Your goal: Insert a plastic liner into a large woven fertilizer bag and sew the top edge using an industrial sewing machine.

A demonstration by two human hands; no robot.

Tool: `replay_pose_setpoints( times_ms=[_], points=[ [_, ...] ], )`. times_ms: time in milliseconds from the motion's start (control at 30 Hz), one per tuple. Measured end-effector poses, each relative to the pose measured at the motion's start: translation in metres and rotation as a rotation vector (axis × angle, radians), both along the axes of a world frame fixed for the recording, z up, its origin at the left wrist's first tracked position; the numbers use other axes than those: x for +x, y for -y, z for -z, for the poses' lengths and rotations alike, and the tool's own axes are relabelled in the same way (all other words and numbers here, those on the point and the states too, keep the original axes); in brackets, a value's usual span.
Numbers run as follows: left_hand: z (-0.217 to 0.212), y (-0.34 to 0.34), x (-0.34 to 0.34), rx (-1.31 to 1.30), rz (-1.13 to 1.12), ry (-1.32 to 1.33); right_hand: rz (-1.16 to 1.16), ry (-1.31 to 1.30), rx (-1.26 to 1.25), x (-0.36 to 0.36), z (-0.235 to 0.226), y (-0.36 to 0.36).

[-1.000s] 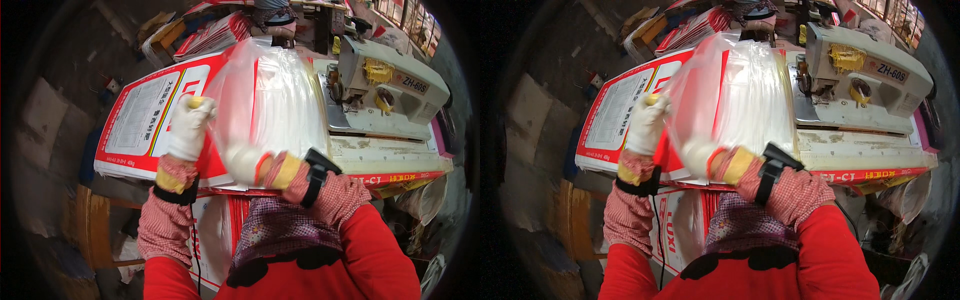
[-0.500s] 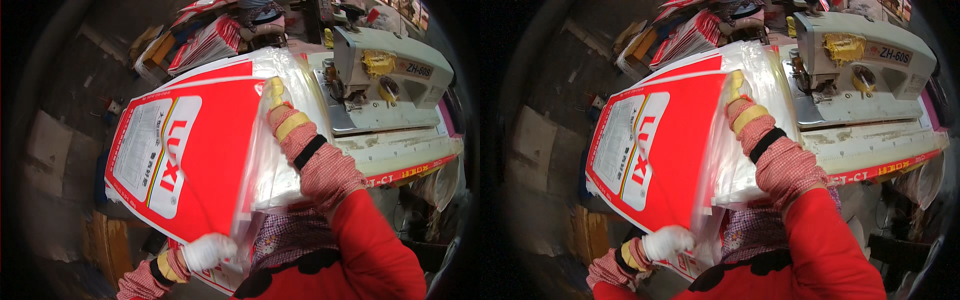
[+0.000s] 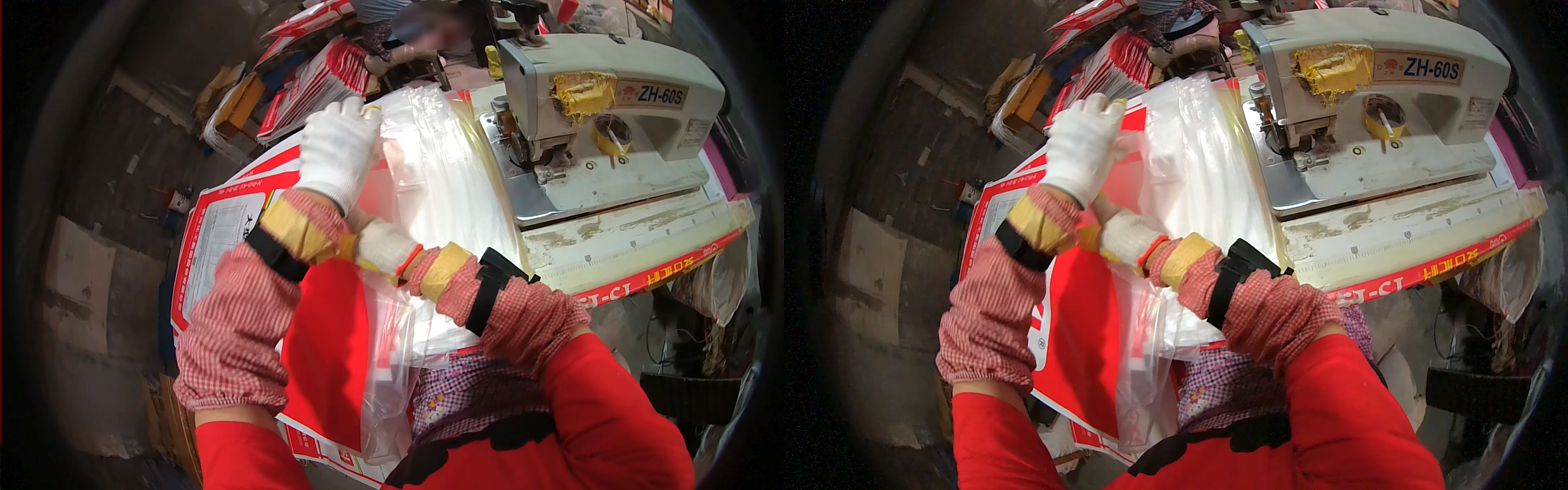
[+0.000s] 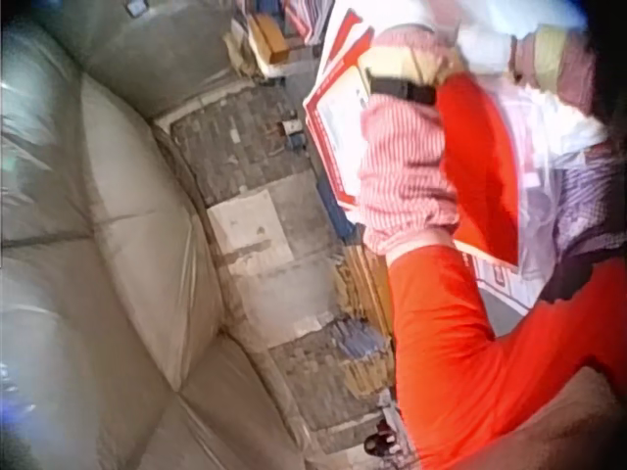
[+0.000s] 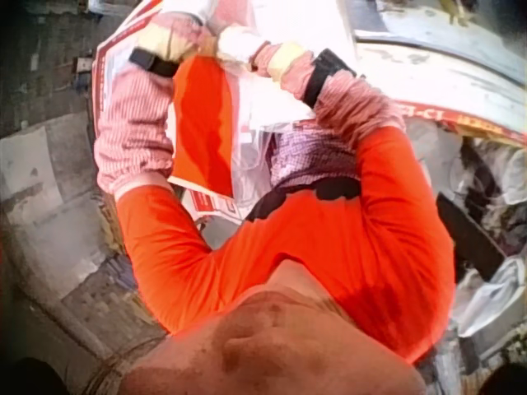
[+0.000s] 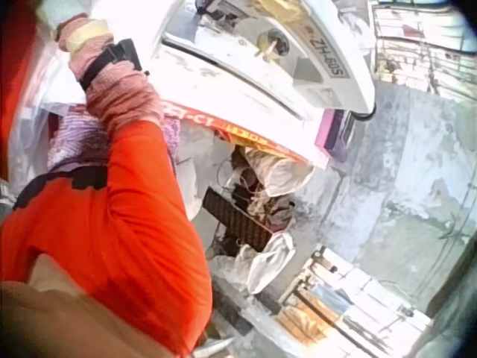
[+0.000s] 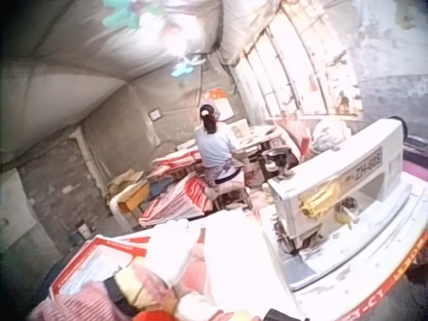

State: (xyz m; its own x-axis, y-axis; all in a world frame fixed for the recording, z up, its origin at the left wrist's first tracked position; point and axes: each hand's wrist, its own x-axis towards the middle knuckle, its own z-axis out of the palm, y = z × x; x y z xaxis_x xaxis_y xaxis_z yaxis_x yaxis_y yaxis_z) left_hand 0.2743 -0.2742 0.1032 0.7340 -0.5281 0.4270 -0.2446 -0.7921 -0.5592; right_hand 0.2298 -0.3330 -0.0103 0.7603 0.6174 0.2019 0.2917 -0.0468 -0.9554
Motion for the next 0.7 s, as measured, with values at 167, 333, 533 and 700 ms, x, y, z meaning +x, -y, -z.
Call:
replay_pose_setpoints(
  times_ms=[167,333,533,700],
  points=[
    [0.056,-0.003,-0.002,0.0,-0.1,-0.796,-0.4,1.003,-0.587,0.002,0.018,-0.006],
    [0.04,0.001,0.012,0.21,-0.281,-0.243,-0.333,0.589,-0.123,0.013,0.031,-0.002],
    [0.053,-0.02,0.053,0.223,-0.356,-0.082,-0.294,0.225,-0.365,0.009,0.009,-0.005],
    [-0.006,0.0,0.073,0.254,-0.416,-0.118,-0.616,0.68,-0.605,-0.037,0.003,0.016]
  ],
)
